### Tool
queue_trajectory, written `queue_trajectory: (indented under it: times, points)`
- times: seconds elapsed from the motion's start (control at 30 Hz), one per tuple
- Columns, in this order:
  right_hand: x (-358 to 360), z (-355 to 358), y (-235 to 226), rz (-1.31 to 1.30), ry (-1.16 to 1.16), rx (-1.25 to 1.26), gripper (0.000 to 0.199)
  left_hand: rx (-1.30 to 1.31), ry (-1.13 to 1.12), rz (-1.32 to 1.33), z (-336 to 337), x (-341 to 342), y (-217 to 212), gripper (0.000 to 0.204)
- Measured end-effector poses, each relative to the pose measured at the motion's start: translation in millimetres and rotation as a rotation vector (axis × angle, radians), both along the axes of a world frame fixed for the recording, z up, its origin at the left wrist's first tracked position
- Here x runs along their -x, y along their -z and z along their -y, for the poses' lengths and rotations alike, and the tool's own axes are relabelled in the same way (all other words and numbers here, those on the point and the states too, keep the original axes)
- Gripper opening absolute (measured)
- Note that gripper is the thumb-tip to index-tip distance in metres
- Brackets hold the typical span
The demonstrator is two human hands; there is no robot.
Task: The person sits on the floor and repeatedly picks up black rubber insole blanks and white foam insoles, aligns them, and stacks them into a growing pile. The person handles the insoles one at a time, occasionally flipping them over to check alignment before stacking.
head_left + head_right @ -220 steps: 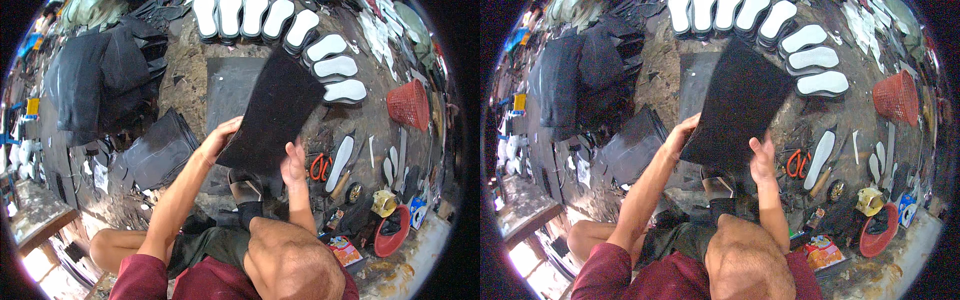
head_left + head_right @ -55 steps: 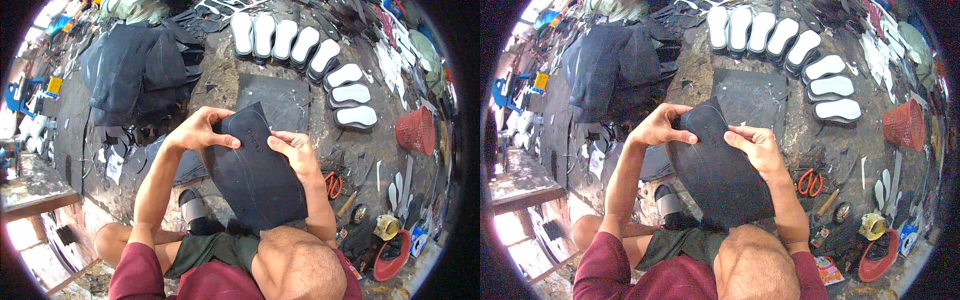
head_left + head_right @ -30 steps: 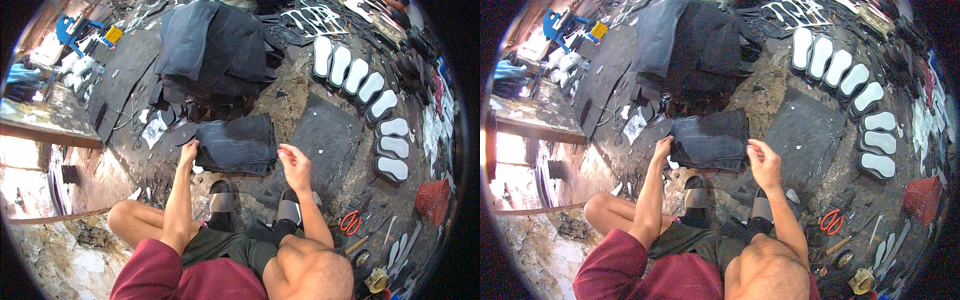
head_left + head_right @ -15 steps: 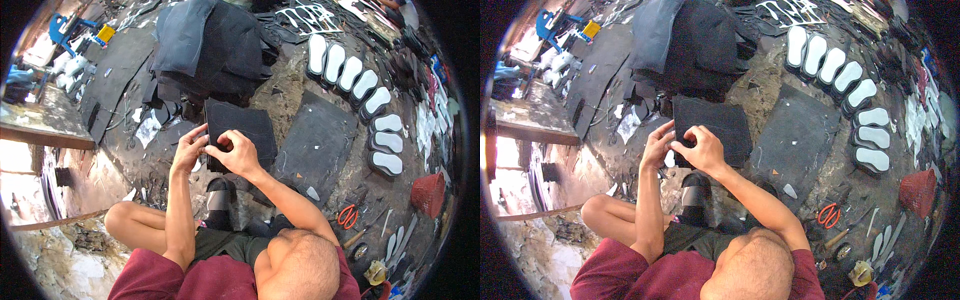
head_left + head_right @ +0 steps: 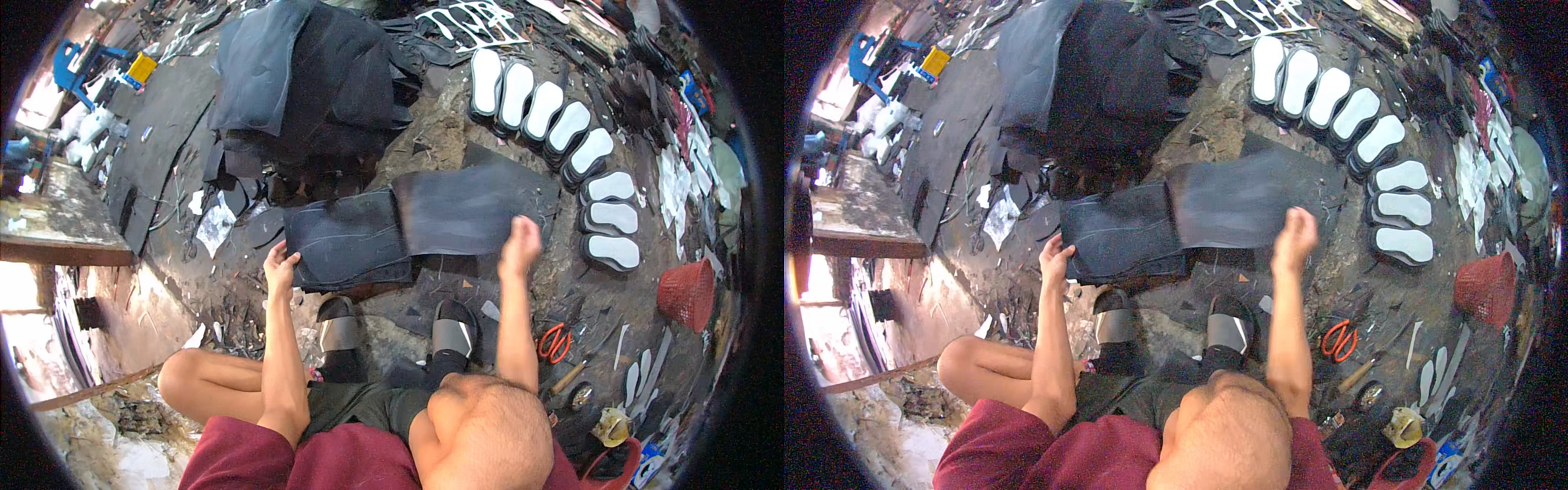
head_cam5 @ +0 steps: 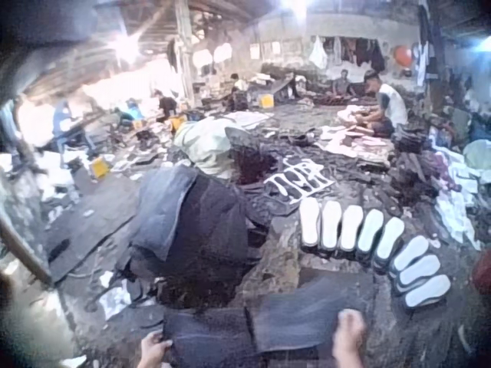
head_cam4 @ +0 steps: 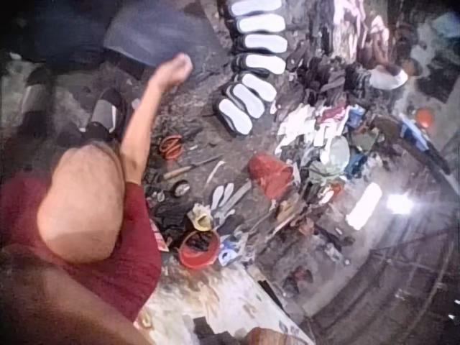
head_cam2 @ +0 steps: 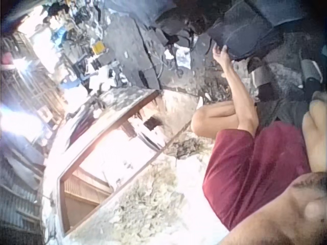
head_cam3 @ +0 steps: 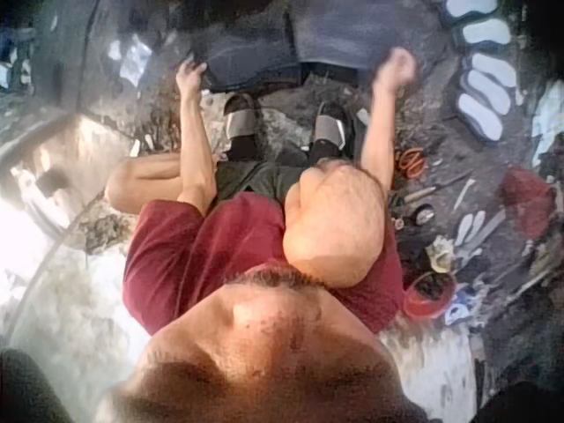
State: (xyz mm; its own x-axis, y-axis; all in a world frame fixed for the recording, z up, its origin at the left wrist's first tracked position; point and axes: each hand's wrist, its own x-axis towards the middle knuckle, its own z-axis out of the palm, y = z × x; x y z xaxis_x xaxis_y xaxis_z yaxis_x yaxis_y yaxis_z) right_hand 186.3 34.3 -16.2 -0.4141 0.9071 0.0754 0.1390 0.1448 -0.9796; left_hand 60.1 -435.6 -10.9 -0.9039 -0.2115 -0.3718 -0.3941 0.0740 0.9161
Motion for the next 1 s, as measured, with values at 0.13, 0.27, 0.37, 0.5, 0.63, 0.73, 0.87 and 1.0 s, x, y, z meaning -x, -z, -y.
queue_trajectory:
  times: [0.13, 0.27, 0.37, 0.5, 0.63, 0.73, 0.87, 1.0]
  points:
    - [-64.7, -21.0, -93.7, -0.433, 0.132, 0.5, 0.022, 0.69, -0.021, -0.144, 17.1, 0.6, 39.7, 0.041]
    - [-99.3, 47.6, -107.2, -0.543, 0.312, 0.834, 0.022, 0.463, 0.198, -0.435, -146.8, -20.2, -27.9, 0.034]
    - [-95.0, 94.6, -68.7, -0.23, -0.217, 1.215, 0.032, -0.376, 0.601, 0.297, -252.0, -59.6, -21.3, 0.056]
    - [-76.5, 78.4, -121.2, 0.012, -1.097, 0.808, 0.023, -0.633, 0.418, 1.01, -291.9, -75.8, 26.4, 0.093]
    - [-73.1, -104.4, -45.1, 0.055, 0.166, -0.025, 0.051, -0.123, 0.799, 0.301, -307.7, -88.7, 45.9, 0.058]
    - [-61.5, -161.9, -17.0, 0.773, 0.54, -0.009, 0.114, -0.245, 0.877, 0.147, -297.7, -59.1, 41.6, 0.081]
    - [-84.4, -192.6, -9.8, 0.925, 0.479, -0.069, 0.098, 0.401, 0.911, -0.155, -304.8, -48.1, -16.2, 0.077]
    - [-141.3, -176.7, 11.4, 0.693, 0.45, -0.317, 0.076, 0.557, 0.764, -0.56, -305.6, -46.6, -17.3, 0.062]
